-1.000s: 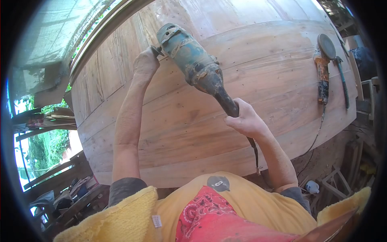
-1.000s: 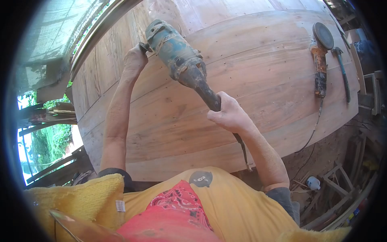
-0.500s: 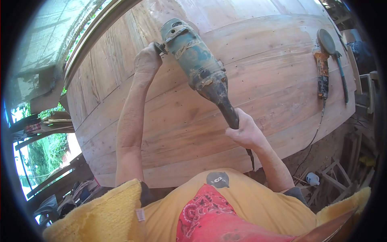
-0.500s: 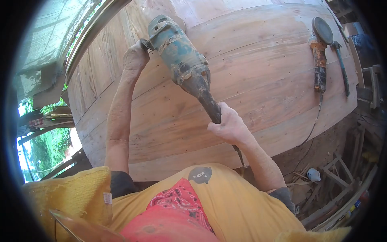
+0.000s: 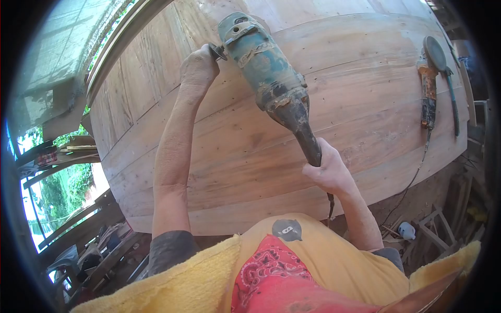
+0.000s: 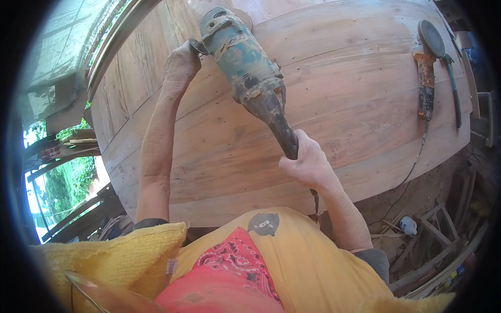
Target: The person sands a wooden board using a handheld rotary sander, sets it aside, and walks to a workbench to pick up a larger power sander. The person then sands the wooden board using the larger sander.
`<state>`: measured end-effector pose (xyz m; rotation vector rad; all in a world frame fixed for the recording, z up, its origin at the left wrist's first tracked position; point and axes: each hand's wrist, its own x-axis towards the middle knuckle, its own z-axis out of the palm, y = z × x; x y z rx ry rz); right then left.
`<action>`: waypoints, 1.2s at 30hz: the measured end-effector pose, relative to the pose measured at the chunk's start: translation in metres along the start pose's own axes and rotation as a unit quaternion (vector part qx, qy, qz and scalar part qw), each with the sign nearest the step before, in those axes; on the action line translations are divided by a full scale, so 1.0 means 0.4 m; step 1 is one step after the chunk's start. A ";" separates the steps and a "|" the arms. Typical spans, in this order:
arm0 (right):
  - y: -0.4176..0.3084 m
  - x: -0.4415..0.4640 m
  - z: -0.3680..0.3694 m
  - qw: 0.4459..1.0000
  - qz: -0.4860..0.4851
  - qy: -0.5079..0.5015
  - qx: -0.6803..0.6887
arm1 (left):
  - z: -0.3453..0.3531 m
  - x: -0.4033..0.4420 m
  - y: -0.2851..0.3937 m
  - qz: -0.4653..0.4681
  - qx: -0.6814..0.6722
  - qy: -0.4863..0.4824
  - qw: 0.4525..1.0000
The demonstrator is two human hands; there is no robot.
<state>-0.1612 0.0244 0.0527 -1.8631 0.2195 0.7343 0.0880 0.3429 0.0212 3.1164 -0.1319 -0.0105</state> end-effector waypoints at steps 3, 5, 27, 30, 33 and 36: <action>-0.022 0.047 0.035 0.999 0.000 -0.032 -0.014 | -0.002 -0.022 -0.085 -0.042 0.007 -0.014 0.999; -0.034 0.065 0.062 0.998 0.003 -0.062 -0.023 | -0.016 -0.055 -0.135 -0.068 0.023 -0.023 0.997; 0.008 0.028 0.071 0.998 -0.029 -0.046 0.030 | -0.029 -0.072 -0.095 -0.043 0.012 -0.042 0.998; 0.015 0.017 0.052 0.999 -0.019 -0.021 0.034 | -0.015 -0.064 -0.076 -0.036 -0.018 -0.012 0.999; 0.020 0.002 0.035 1.000 -0.017 -0.002 0.007 | 0.006 -0.032 -0.043 -0.015 -0.030 -0.014 0.999; 0.025 -0.004 0.044 0.998 -0.027 0.021 0.051 | 0.020 -0.022 -0.022 0.009 -0.021 0.018 1.000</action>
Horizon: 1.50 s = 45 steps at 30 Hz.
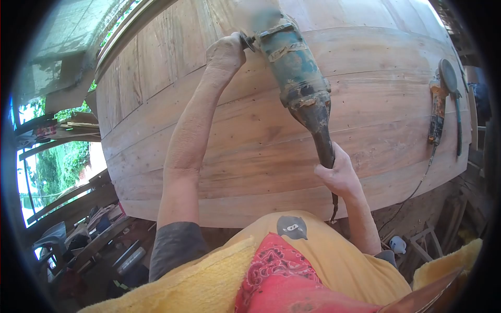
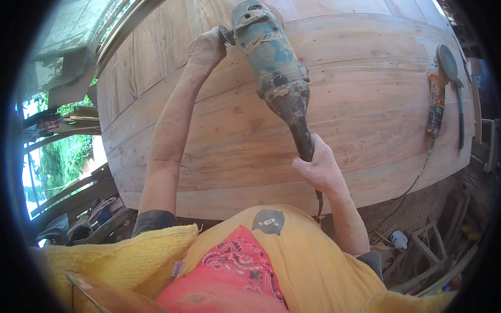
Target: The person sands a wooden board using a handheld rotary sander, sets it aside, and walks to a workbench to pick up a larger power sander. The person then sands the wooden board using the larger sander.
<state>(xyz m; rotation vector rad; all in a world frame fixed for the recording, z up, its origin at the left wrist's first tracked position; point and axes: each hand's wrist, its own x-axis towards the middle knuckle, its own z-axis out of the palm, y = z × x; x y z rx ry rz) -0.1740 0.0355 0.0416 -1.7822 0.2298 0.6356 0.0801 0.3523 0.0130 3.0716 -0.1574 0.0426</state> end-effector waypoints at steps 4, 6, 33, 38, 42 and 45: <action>-0.004 0.020 0.027 1.000 -0.003 -0.024 0.003 | 0.027 -0.011 -0.045 0.044 0.008 0.085 0.995; -0.020 0.033 0.053 0.999 0.005 -0.038 -0.004 | 0.043 -0.010 -0.088 0.048 0.006 0.098 0.994; 0.014 0.017 -0.033 0.998 -0.016 0.051 -0.040 | -0.028 0.058 0.072 0.019 0.021 -0.024 0.999; 0.024 0.004 -0.044 0.998 -0.027 0.046 -0.019 | -0.035 0.058 0.100 0.014 0.033 -0.030 0.999; -0.010 0.012 -0.011 0.997 0.009 0.006 -0.070 | 0.012 0.015 -0.018 0.005 -0.021 0.007 1.000; -0.033 0.036 0.036 0.996 0.009 -0.030 -0.081 | -0.010 -0.033 -0.094 -0.036 0.025 -0.010 0.999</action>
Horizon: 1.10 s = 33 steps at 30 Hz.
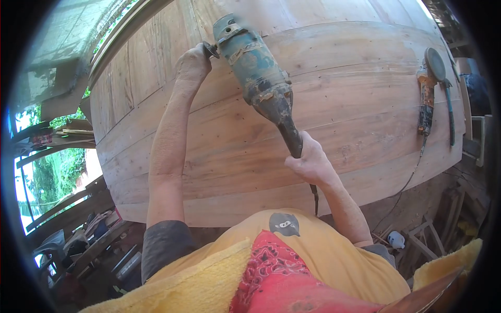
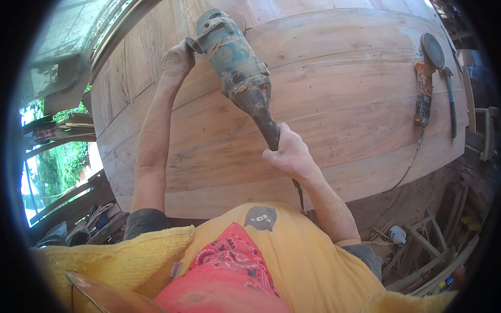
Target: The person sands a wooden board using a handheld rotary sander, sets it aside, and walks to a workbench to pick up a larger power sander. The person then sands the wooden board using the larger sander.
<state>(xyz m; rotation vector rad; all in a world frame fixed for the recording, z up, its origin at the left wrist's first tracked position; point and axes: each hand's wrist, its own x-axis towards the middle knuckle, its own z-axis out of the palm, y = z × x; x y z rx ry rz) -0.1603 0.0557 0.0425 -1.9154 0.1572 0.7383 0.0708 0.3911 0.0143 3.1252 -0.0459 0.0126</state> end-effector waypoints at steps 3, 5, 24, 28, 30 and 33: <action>-0.020 0.011 0.043 1.000 -0.005 -0.002 -0.005 | -0.017 -0.025 -0.053 -0.019 0.008 -0.013 1.000; -0.022 0.013 0.048 1.000 -0.005 -0.002 -0.015 | -0.008 -0.029 -0.066 -0.011 -0.021 0.007 1.000; 0.037 -0.020 -0.034 0.996 -0.016 0.046 0.068 | -0.036 0.056 0.127 0.032 -0.037 -0.033 0.998; 0.025 0.010 -0.003 0.998 -0.034 0.028 0.048 | 0.006 0.060 0.053 -0.001 -0.020 -0.016 1.000; 0.008 0.028 0.014 0.999 -0.021 0.011 0.046 | 0.025 0.066 0.003 -0.004 -0.011 -0.003 1.000; -0.022 0.063 0.038 1.000 -0.014 -0.011 0.024 | 0.032 0.068 -0.061 -0.012 -0.009 0.000 1.000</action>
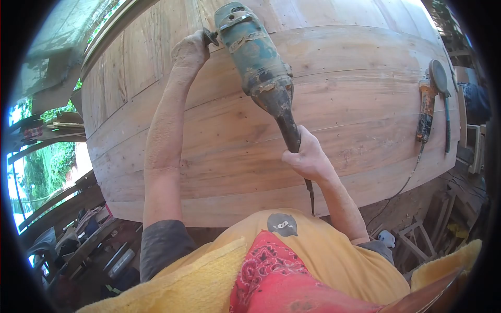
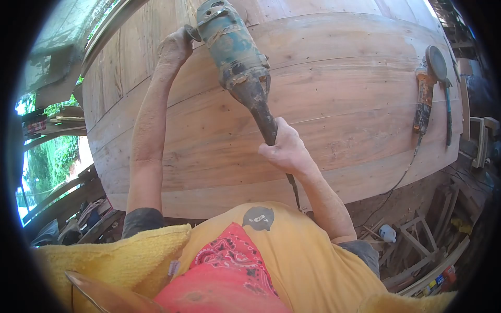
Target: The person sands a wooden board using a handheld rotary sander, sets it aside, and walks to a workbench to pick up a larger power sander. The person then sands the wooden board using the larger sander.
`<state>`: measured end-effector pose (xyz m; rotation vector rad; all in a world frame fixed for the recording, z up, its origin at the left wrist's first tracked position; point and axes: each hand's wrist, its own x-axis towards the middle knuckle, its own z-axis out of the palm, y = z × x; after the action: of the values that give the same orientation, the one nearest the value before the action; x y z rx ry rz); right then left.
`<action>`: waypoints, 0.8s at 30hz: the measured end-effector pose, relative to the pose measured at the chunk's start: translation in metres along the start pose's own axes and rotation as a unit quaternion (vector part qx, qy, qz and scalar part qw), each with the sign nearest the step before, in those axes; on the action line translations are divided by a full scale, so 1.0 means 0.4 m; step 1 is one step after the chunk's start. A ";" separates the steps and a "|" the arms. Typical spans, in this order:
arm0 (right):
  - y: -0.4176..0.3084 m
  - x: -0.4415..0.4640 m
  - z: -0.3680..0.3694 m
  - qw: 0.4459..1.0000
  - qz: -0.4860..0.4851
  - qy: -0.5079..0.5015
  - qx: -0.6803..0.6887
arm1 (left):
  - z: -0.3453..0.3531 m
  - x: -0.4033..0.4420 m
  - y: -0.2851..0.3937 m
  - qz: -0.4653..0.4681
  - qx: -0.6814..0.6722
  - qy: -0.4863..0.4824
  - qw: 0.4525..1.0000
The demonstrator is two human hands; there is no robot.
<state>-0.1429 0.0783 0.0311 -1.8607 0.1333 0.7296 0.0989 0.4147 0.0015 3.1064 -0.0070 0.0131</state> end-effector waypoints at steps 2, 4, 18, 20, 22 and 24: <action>-0.014 0.019 0.012 1.000 -0.009 -0.009 -0.017 | -0.003 -0.007 -0.049 -0.007 -0.005 0.010 1.000; -0.021 0.037 0.021 0.999 -0.032 -0.013 -0.030 | 0.005 -0.014 -0.061 0.011 -0.009 0.044 0.999; 0.023 -0.027 -0.106 0.999 -0.011 0.030 0.020 | -0.034 0.022 0.159 0.045 -0.022 0.010 0.999; 0.018 0.005 -0.132 0.999 -0.015 0.024 0.029 | -0.049 0.055 0.172 0.031 -0.025 0.000 0.999; 0.006 0.046 -0.165 0.999 -0.019 0.020 0.038 | -0.058 0.103 0.194 0.035 -0.017 0.005 0.999; -0.021 0.077 -0.208 0.998 -0.008 0.014 0.062 | -0.061 0.151 0.215 0.035 -0.018 0.005 0.999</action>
<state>-0.0796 0.0164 0.0404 -1.7529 0.1772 0.6695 0.1588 0.3294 0.0293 3.0688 -0.1157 0.0299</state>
